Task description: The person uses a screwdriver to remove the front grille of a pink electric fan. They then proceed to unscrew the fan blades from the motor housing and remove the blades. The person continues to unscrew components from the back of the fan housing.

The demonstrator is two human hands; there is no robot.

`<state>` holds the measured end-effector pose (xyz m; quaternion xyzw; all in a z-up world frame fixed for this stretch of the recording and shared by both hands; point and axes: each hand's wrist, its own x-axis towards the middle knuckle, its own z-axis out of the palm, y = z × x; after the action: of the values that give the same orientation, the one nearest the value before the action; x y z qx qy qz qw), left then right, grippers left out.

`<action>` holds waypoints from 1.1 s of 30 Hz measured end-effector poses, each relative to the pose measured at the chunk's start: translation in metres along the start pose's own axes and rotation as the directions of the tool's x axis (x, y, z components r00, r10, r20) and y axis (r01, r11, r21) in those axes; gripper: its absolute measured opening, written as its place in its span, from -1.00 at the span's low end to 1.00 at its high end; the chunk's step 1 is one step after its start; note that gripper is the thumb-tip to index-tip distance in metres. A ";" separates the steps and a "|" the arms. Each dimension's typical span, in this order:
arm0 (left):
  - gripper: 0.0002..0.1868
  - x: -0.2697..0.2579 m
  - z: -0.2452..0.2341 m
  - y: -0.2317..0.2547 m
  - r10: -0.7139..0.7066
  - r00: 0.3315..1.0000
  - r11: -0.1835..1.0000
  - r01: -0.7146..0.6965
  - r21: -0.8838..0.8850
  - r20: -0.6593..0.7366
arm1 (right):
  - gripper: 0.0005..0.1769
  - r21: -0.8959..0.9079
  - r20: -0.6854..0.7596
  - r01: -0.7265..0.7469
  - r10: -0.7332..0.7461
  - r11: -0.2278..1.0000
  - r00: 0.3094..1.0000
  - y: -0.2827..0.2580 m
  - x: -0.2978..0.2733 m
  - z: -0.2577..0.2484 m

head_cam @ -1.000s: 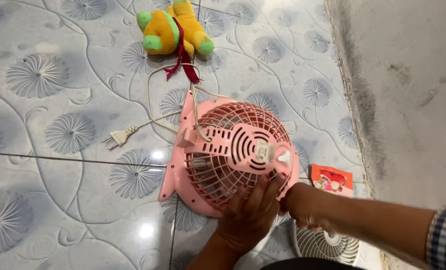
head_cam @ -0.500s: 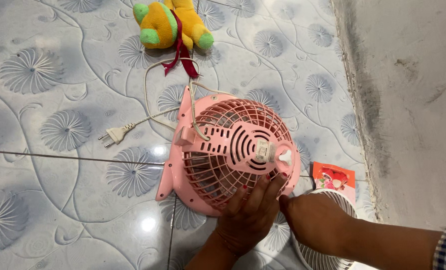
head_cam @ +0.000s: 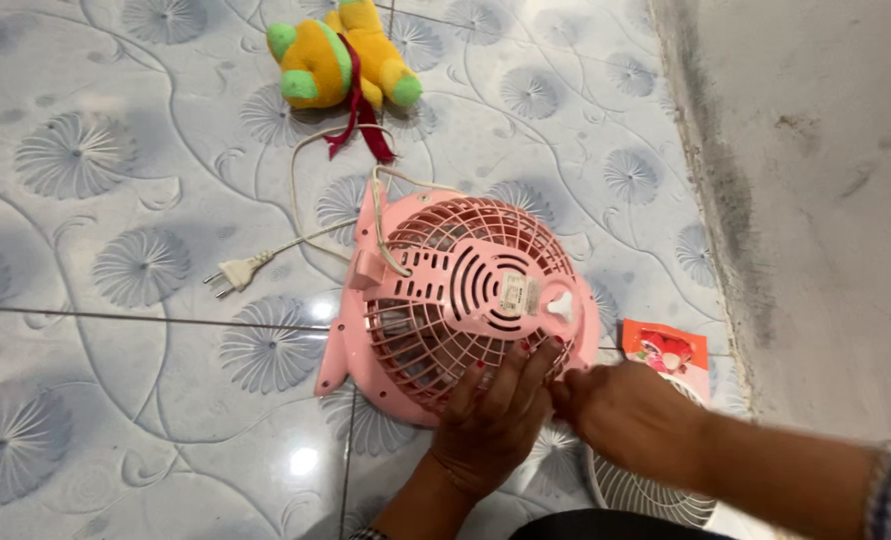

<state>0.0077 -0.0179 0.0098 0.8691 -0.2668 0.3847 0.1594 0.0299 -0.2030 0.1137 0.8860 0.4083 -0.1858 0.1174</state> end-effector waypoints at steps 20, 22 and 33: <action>-0.78 0.002 0.000 0.001 0.026 1.000 0.998 -0.026 0.062 -0.001 | -0.71 0.532 0.313 -0.473 0.356 0.702 0.880 0.006 0.012 0.028; -0.79 0.003 0.000 0.001 0.031 0.999 0.999 -0.031 0.044 0.008 | -0.85 0.359 0.225 -0.262 0.189 0.896 0.956 0.005 0.008 0.022; -0.78 0.004 0.000 -0.003 0.021 1.000 0.999 -0.021 0.034 0.008 | -0.71 -0.239 0.164 0.348 -0.315 0.907 0.935 0.028 0.014 0.000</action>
<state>0.0111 -0.0166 0.0126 0.8703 -0.2701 0.3876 0.1394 0.0600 -0.2108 0.1095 0.7671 0.5661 -0.2006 0.2256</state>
